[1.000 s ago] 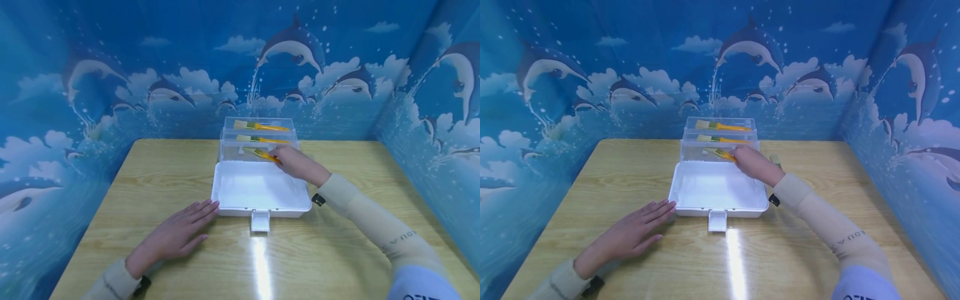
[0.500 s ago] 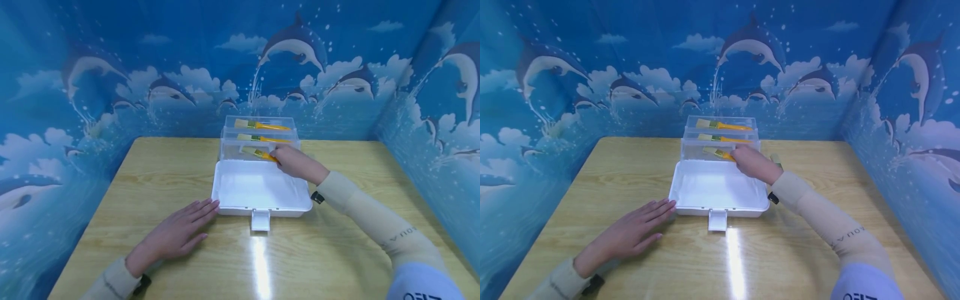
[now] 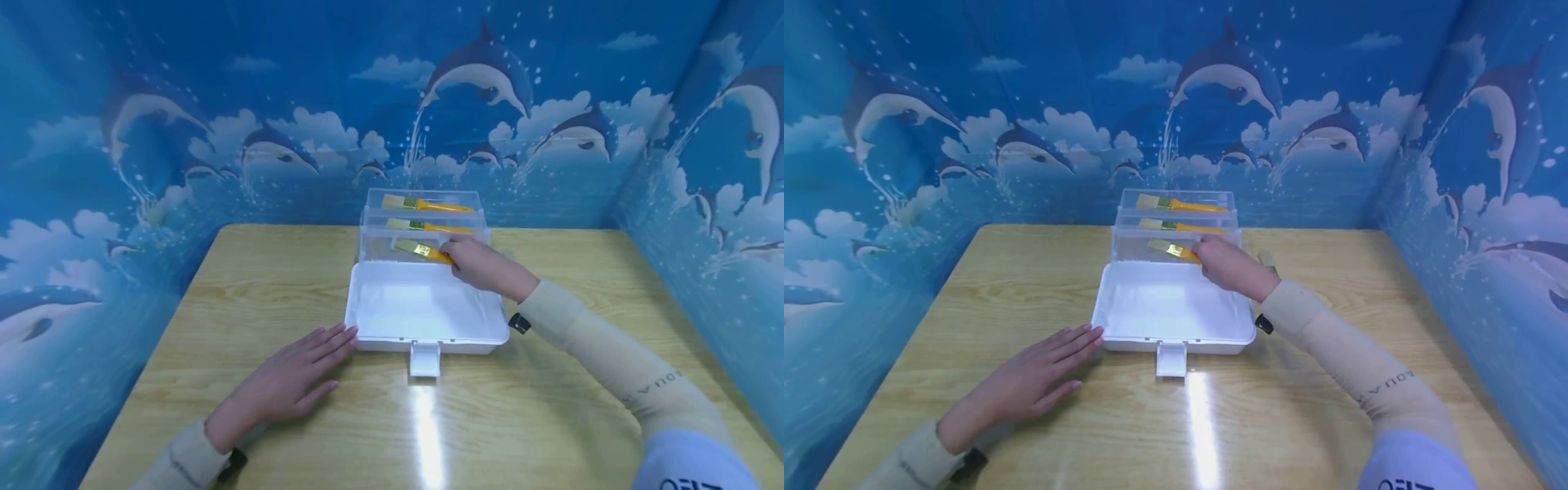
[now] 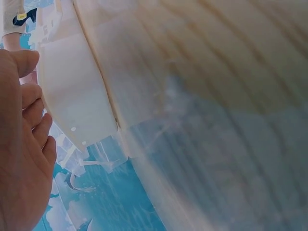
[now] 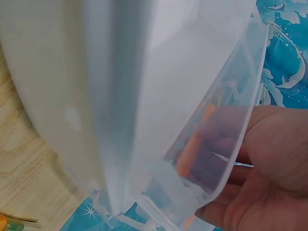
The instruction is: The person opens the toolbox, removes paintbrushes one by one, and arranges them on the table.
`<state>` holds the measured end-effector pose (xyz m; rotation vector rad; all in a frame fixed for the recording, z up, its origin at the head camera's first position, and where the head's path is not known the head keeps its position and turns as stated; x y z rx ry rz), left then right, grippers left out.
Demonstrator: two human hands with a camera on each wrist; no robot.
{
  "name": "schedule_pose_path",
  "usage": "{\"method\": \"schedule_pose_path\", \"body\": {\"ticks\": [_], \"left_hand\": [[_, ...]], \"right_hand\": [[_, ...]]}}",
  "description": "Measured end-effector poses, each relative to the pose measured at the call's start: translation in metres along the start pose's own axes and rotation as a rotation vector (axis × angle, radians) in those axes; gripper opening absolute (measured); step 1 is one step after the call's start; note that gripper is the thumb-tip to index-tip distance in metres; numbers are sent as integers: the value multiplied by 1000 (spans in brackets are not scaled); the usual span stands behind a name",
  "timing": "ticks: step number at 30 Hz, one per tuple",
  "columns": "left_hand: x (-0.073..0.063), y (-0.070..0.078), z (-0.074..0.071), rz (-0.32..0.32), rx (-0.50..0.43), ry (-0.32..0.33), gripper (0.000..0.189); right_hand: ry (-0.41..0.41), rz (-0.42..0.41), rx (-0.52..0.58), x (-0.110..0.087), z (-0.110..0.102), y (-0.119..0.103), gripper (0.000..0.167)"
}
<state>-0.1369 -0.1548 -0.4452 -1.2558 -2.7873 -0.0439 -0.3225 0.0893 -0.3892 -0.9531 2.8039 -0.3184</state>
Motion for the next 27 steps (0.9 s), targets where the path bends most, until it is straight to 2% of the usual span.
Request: {"method": "schedule_pose_path", "body": {"ticks": [12,22,27], "left_hand": [[0,0,0,12,9,29,68],[-1,0,0,-4,-9,-1,67],[-1,1,0,1,-8,13,67]], "right_hand": [[-2,-6,-6,-2,3,1,32],[-2,8,24,-8,1,-2,33],[22,9,39,-15,-1,-1,35]]}}
Point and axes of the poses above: each hand's wrist, its own x-axis towards the middle knuckle, its own z-axis out of the palm, y = z × x, the point moved 8 cm from there along x, towards the middle knuckle, and after that the axes turned 5 degrees about x, right-handed, at the moved point
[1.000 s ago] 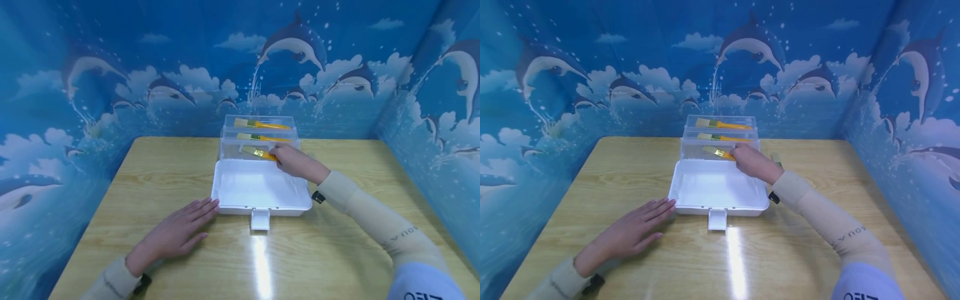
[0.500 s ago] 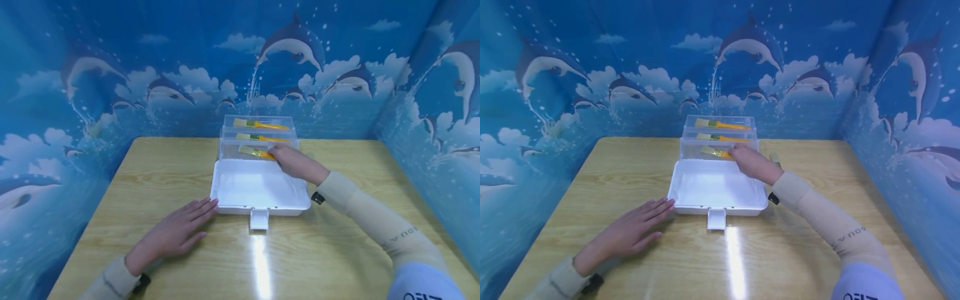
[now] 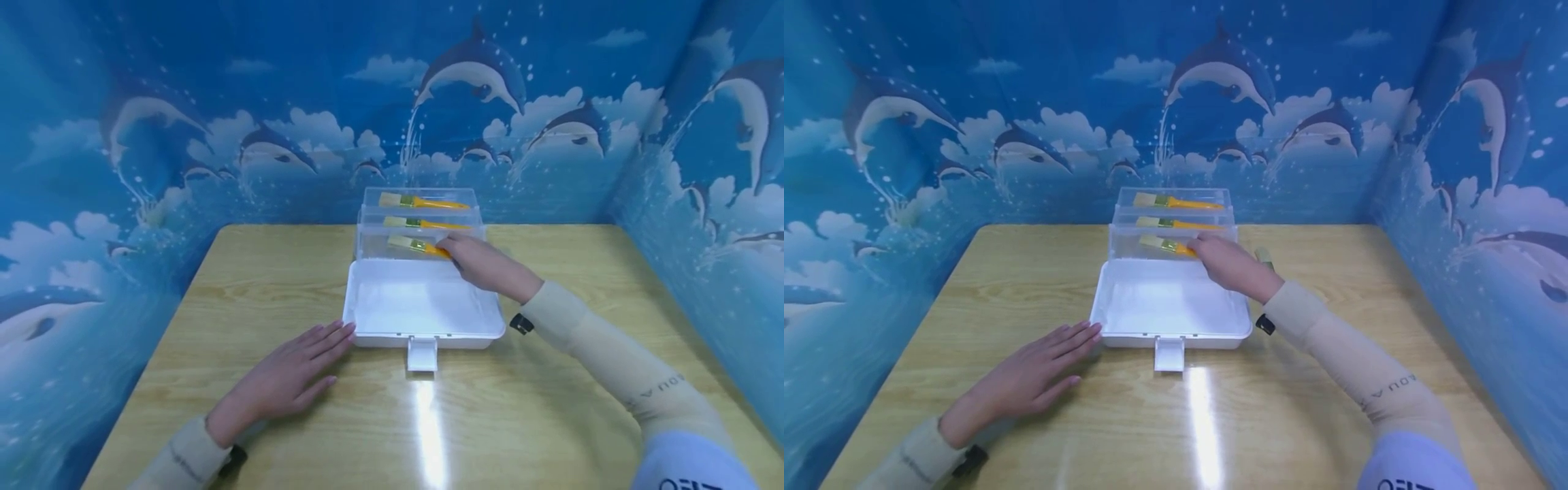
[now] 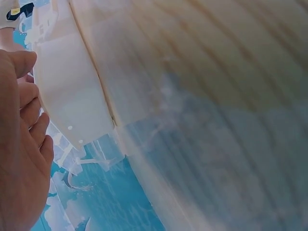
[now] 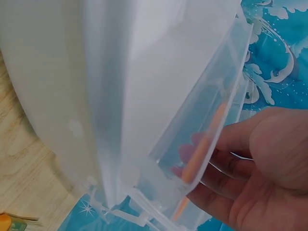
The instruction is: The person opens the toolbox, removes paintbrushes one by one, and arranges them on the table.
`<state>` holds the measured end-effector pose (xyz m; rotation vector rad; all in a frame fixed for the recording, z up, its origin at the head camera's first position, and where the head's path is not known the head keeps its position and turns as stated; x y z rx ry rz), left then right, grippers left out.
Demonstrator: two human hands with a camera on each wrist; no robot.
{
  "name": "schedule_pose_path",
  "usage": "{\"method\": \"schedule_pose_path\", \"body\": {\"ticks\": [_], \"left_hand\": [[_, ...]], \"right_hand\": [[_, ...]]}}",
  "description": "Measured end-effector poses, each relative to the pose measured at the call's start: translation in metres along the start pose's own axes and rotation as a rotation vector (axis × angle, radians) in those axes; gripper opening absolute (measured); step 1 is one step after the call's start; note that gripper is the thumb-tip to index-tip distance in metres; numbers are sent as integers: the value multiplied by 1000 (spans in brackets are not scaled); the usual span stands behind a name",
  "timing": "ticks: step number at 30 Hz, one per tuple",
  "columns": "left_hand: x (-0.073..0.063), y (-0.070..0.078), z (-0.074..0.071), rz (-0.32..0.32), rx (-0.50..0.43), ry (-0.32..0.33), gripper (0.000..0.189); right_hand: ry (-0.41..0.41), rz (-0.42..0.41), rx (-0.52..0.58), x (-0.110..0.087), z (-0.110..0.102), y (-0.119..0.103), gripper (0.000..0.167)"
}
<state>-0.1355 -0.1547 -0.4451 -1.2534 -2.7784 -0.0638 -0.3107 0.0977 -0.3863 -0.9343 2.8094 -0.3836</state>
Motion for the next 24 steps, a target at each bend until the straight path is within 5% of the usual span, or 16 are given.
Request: {"method": "schedule_pose_path", "body": {"ticks": [10,24], "left_hand": [[1,1,-3,8,9,43,66],[-1,1,1,4,11,20,67]], "right_hand": [[21,-2,-17,-8,-9,-1,36],[72,-5,-13,-20,-12,4,41]]}}
Point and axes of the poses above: each hand's wrist, its own x-axis towards the middle knuckle, its own z-axis out of the palm, y = z × x, the point moved 8 cm from there along x, towards the middle knuckle, and after that the axes turned 5 degrees about x, right-handed, at the moved point
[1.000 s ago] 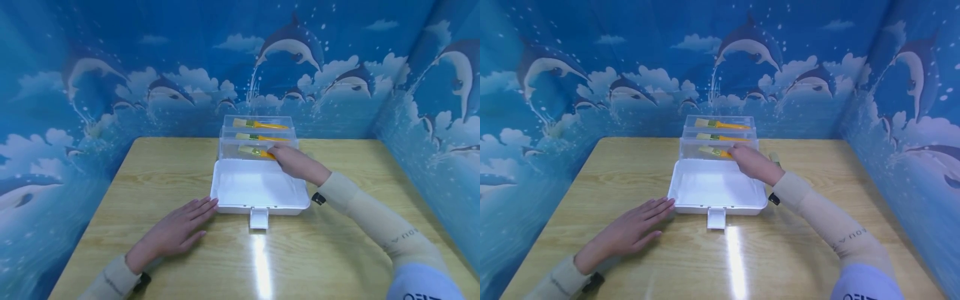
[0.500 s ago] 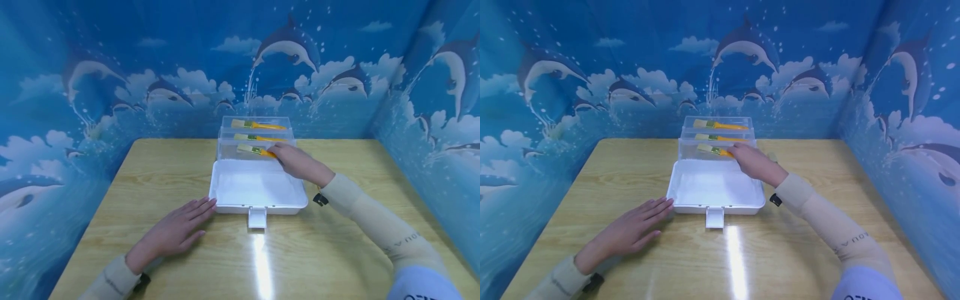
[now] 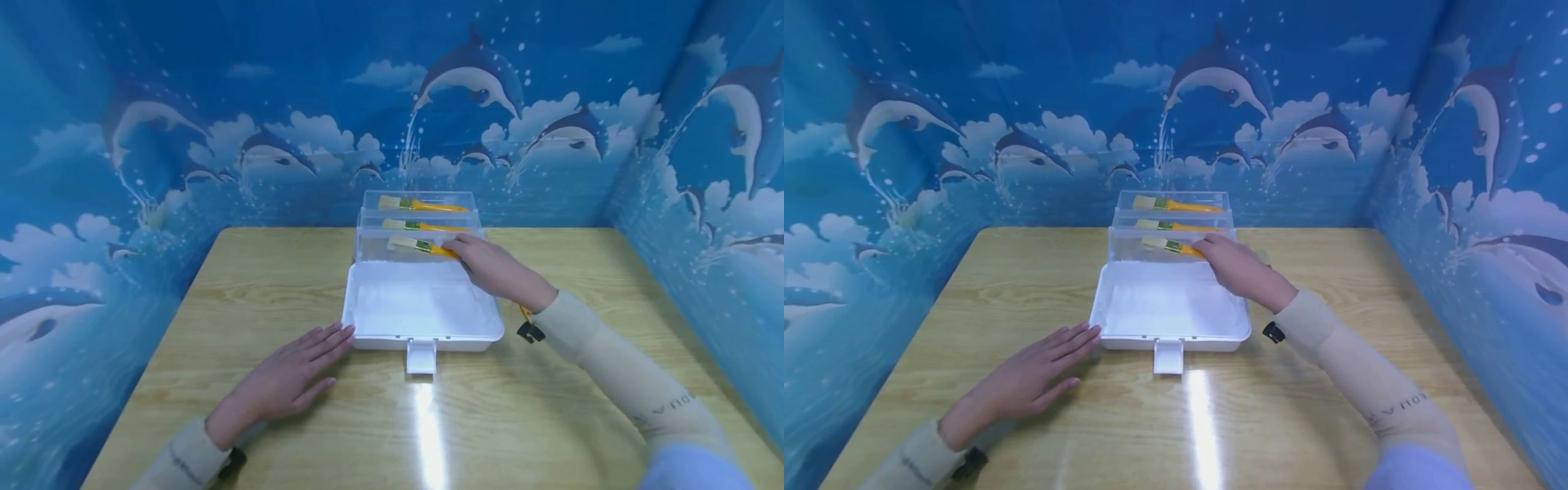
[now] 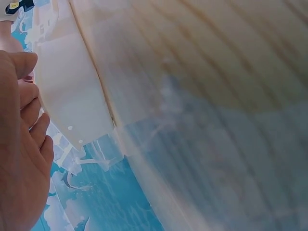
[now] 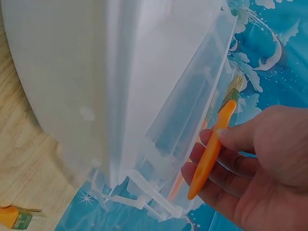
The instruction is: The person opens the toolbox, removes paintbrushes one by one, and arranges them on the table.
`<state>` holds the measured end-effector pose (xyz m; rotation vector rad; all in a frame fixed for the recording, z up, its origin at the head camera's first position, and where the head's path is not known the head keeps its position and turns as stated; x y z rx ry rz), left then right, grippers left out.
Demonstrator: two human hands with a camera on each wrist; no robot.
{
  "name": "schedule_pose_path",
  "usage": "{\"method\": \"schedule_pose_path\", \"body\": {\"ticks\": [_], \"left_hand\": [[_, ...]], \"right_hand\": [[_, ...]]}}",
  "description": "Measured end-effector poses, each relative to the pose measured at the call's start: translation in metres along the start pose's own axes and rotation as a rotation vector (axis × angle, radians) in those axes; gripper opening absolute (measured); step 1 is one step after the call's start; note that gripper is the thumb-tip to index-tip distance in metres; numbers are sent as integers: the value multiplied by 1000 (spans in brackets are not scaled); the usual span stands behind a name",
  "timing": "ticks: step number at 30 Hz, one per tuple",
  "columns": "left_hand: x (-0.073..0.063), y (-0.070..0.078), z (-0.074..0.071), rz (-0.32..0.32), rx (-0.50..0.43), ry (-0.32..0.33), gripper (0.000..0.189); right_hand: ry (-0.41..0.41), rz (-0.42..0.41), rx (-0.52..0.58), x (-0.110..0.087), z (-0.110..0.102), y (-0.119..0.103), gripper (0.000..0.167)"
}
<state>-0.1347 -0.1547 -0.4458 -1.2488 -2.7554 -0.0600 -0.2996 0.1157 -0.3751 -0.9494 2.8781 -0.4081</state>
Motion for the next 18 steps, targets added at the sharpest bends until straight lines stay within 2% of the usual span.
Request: {"method": "schedule_pose_path", "body": {"ticks": [6,10,18], "left_hand": [[0,1,0,14,13,16,67],[0,1,0,21,15,25,66],[1,-1,0,12,6,2,66]], "right_hand": [[25,14,29,-7,-4,1,43],[45,-6,40,-11,-6,2,43],[85,-40,43,-18,-10,2,45]]}}
Point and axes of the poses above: each hand's wrist, its own x-axis towards the middle knuckle, its own z-axis out of the palm, y = z × x, the point moved 8 cm from there along x, towards the middle knuckle, and after that the axes turned 5 degrees about x, right-handed, at the moved point
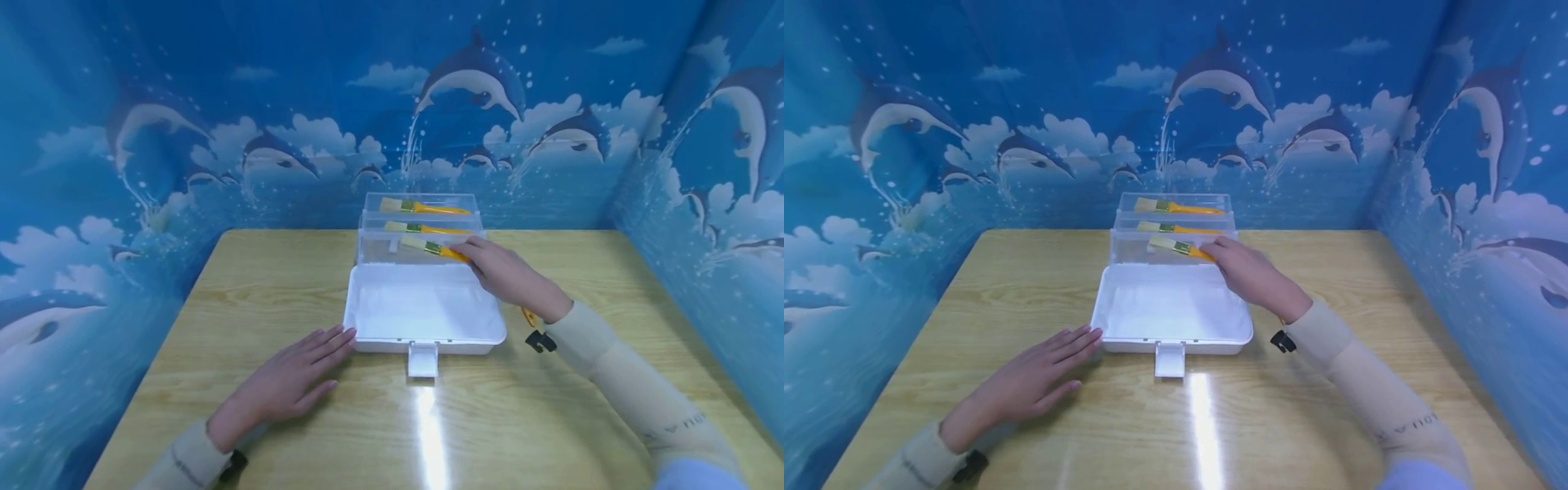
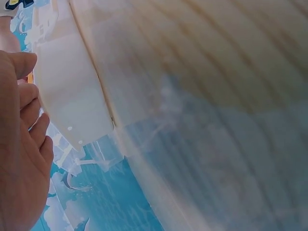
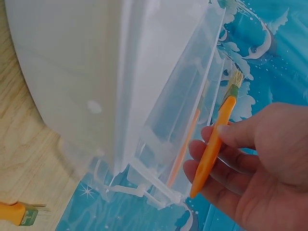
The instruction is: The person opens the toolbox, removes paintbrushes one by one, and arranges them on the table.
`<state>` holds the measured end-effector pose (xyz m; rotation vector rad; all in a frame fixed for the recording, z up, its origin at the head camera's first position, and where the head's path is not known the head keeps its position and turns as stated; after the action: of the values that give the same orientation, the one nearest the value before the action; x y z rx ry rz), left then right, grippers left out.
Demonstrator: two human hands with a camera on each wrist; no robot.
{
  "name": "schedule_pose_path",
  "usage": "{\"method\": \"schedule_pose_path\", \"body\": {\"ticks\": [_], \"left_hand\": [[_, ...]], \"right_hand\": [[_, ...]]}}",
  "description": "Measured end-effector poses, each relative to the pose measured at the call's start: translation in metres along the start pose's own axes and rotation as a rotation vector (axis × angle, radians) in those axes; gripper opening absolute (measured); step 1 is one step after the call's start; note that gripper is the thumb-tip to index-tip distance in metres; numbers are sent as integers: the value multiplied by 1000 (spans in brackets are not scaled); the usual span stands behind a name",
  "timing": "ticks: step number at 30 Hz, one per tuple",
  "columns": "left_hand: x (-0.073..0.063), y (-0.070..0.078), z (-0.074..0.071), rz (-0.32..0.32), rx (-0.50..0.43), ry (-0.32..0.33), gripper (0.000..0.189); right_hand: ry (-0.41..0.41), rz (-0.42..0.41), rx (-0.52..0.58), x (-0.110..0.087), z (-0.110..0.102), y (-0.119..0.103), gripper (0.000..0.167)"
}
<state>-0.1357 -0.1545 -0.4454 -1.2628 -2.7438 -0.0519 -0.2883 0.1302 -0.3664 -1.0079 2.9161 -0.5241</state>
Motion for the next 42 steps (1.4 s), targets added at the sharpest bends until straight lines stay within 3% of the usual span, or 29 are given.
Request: {"method": "schedule_pose_path", "body": {"ticks": [14,25,35,42], "left_hand": [[0,2,0,11,8,14,67],[0,3,-3,34,9,69,68],[-1,0,2,-4,-11,-8,68],[0,0,0,7,16,22,68]], "right_hand": [[26,55,19,-12,-5,7,48],[54,65,49,-20,-8,12,48],[99,75,85,-26,-10,20,48],[164,67,95,-31,-15,24,48]]}}
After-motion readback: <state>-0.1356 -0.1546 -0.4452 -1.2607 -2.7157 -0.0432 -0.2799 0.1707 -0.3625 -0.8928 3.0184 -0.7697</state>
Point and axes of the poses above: each hand's wrist, its own x-axis towards the middle knuckle, its own z-axis out of the palm, y = z × x, the point moved 8 cm from there along x, towards the middle knuckle, and after that the axes turned 5 degrees about x, right-handed, at the moved point
